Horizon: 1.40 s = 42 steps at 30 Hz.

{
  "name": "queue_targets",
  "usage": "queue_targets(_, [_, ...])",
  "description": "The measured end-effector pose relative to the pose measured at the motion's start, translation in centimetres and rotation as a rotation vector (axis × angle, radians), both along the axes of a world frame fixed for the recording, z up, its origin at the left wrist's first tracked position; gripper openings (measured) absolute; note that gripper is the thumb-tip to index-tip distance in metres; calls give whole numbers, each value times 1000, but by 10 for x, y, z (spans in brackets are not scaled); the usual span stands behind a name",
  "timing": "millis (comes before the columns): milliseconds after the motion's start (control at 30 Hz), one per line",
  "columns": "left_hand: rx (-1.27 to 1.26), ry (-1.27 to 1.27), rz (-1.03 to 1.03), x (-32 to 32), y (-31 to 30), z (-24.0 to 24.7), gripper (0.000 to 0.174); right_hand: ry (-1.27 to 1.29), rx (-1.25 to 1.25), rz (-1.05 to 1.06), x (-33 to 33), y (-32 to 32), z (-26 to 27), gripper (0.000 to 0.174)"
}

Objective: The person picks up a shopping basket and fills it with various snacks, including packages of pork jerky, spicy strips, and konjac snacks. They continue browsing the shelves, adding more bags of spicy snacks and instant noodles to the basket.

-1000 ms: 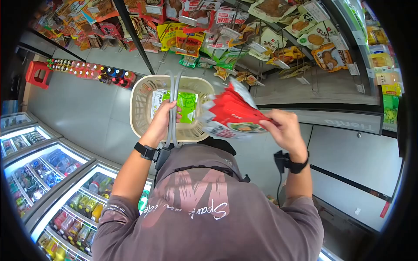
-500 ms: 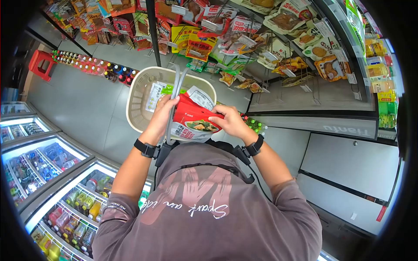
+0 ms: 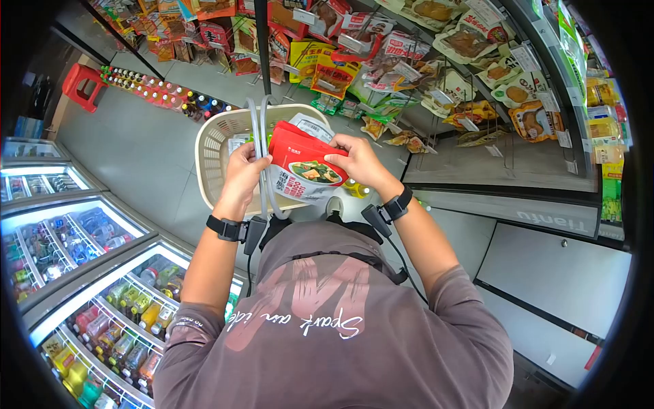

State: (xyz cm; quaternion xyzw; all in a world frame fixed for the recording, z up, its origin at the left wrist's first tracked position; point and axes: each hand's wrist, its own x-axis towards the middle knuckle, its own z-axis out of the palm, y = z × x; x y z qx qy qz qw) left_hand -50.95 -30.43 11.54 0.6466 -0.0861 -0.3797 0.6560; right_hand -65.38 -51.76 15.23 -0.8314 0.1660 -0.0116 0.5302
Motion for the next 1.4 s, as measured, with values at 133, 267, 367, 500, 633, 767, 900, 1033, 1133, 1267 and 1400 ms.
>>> queue_targets(133, [11, 115, 132, 1, 0, -2, 36, 21, 0, -10, 13, 2, -7, 15])
queue_targets(267, [-112, 170, 169, -15, -13, 3, 38, 31, 54, -16, 25, 5, -23, 14])
queue_targets(367, [-145, 183, 115, -24, -18, 11, 39, 72, 163, 31, 37, 11, -21, 14])
queue_targets(500, [-161, 166, 15, -38, -22, 35, 44, 123, 519, 104, 51, 16, -43, 17])
queue_targets(633, [-109, 176, -98, -44, -19, 51, 47, 234, 871, 100, 58, 24, -41, 20])
queue_targets(767, [-224, 211, -184, -57, -13, 77, 47, 351, 994, 50, 72, 17, -62, 15])
queue_targets(900, [-141, 102, -190, -57, -11, 79, 50, 35, -181, -136, 90, 13, -90, 36])
queue_targets(1033, [-155, 202, -114, -56, -5, 58, 49, 126, -327, -243, 83, 27, -82, 48])
queue_targets(1133, [-206, 237, -96, -54, -1, 49, 51, -92, -19, -444, 65, 16, -115, 50])
queue_targets(1267, [-245, 274, -128, -58, -4, 58, 50, -138, 354, -420, 51, 16, -125, 50])
queue_targets(1400, [-234, 255, -132, -64, -5, 57, 50, -127, 299, -384, 47, 16, -142, 49])
